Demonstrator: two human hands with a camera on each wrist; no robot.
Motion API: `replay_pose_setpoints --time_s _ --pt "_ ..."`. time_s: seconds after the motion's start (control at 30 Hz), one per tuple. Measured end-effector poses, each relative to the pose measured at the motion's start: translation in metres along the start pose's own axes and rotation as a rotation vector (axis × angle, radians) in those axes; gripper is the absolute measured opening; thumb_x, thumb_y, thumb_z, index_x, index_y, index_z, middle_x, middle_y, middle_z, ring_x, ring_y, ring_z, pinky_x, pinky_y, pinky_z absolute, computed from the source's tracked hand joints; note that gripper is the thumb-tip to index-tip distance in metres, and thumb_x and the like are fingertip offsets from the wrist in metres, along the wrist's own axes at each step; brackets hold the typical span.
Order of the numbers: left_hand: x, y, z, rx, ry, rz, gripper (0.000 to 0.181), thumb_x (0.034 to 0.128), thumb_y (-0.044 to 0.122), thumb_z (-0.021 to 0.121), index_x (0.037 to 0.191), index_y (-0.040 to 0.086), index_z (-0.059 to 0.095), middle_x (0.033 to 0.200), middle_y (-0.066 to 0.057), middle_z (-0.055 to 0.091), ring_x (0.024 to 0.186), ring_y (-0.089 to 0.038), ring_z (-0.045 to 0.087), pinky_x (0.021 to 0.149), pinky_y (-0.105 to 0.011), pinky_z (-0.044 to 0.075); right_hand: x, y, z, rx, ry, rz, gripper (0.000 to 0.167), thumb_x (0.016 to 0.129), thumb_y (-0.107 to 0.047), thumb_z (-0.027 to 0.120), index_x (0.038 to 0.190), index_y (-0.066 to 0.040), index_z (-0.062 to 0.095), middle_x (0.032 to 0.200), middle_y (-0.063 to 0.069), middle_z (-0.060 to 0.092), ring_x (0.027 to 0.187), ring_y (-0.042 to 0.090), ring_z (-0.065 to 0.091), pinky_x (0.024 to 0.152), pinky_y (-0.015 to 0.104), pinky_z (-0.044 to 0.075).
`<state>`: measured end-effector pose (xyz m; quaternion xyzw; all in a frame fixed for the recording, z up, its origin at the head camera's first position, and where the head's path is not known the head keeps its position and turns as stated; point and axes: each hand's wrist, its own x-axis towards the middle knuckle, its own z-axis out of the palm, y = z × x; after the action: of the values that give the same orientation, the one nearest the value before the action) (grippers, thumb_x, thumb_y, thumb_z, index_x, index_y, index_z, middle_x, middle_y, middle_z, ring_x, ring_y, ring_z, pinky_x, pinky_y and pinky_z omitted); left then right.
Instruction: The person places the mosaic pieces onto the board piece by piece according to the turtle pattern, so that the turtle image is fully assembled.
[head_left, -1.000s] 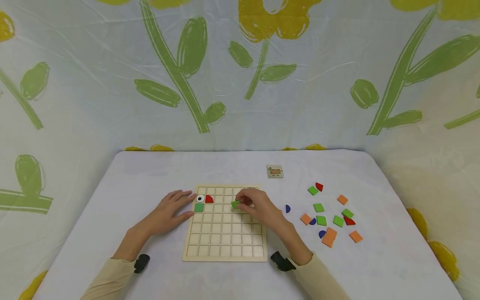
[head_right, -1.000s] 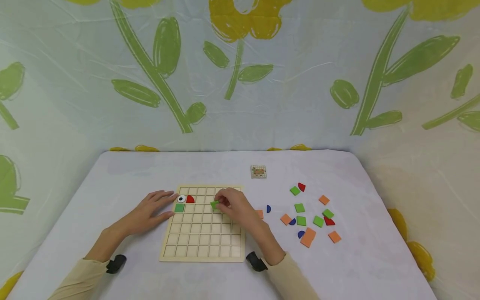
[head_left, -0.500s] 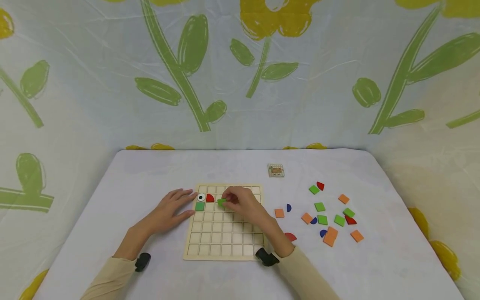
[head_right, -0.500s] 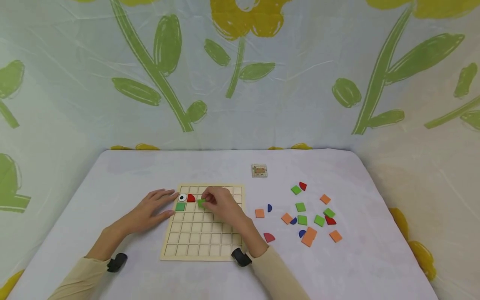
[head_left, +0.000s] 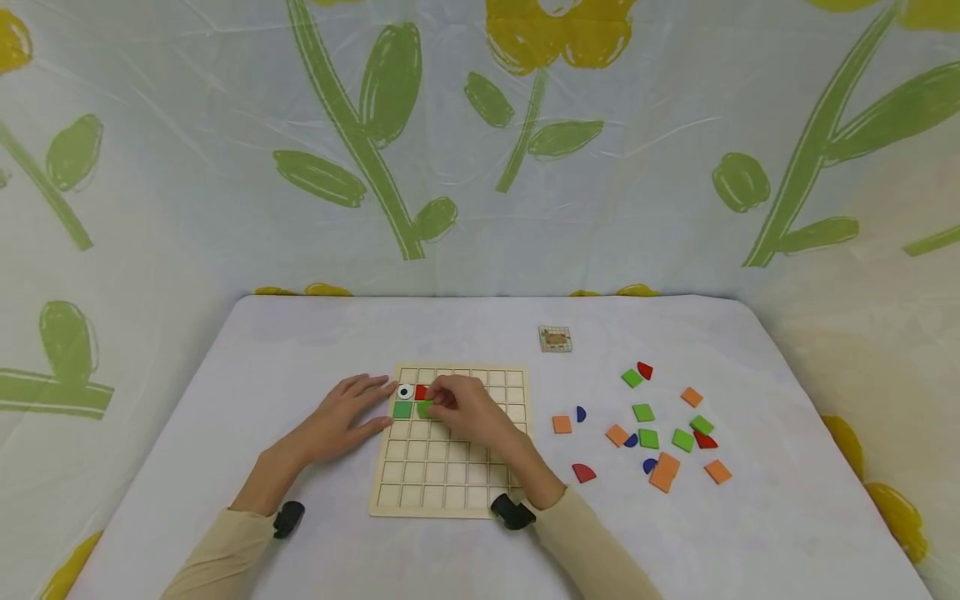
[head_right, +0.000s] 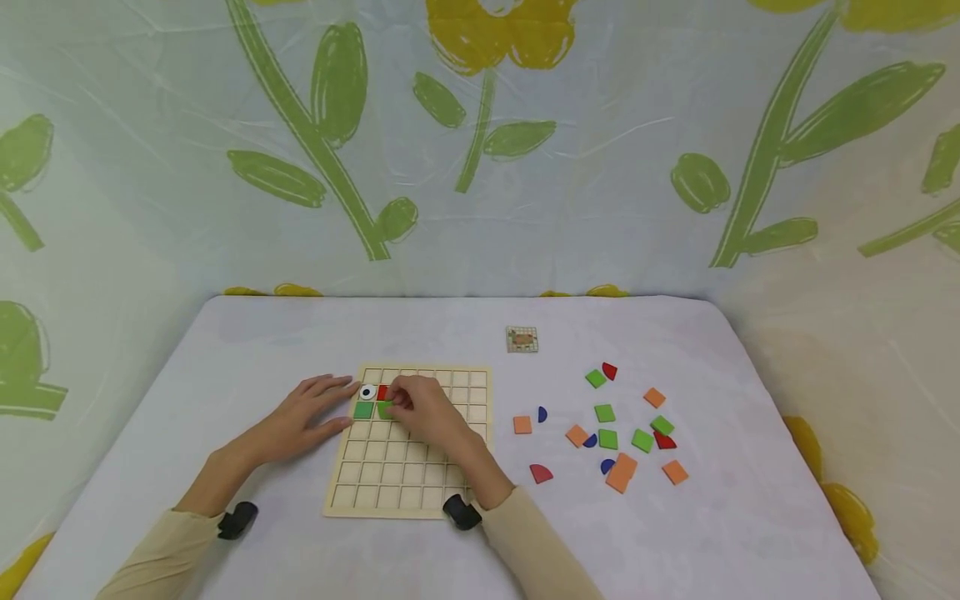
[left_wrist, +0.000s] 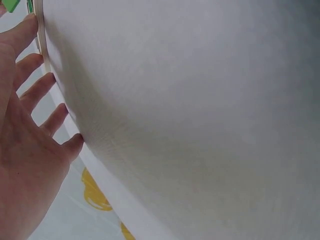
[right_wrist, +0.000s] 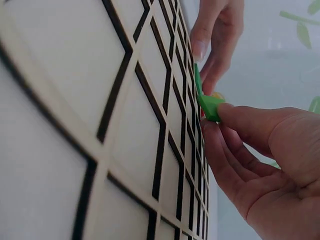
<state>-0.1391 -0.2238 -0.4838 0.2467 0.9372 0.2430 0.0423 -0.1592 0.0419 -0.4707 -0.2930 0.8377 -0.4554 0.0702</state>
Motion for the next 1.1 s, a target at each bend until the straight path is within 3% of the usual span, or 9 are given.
replay_pose_setpoints --time_s 0.3,0.7,1.1 --pt "0.0 0.002 -0.002 0.0 0.012 0.021 0.058 0.1011 0.032 0.068 0.152 0.009 0.052 0.155 -0.017 0.047 0.145 -0.048 0.033 0.115 -0.068 0.027 0.002 -0.002 0.009 -0.008 0.025 0.028 0.007 0.095 -0.003 0.074 0.1 -0.001 0.07 0.091 0.003 0.066 0.081 0.01 0.059 0.075 0.021 0.052" --pt "0.001 0.0 0.0 -0.014 -0.002 0.009 0.059 0.1014 0.032 0.067 0.153 0.01 0.05 0.157 -0.016 0.045 0.147 -0.046 0.03 0.116 -0.067 0.026 0.0 -0.009 0.016 -0.139 0.043 0.086 0.007 0.099 -0.007 0.07 0.104 -0.003 0.071 0.092 0.002 0.059 0.081 0.013 0.052 0.071 0.023 0.048" --pt "-0.001 0.004 -0.002 -0.001 0.025 0.021 0.058 0.101 0.032 0.068 0.151 0.008 0.052 0.154 -0.018 0.048 0.144 -0.047 0.033 0.113 -0.069 0.029 -0.002 -0.01 0.011 -0.099 0.011 0.062 0.013 0.098 0.0 0.067 0.109 0.001 0.072 0.098 0.007 0.062 0.084 0.015 0.055 0.075 0.023 0.05"
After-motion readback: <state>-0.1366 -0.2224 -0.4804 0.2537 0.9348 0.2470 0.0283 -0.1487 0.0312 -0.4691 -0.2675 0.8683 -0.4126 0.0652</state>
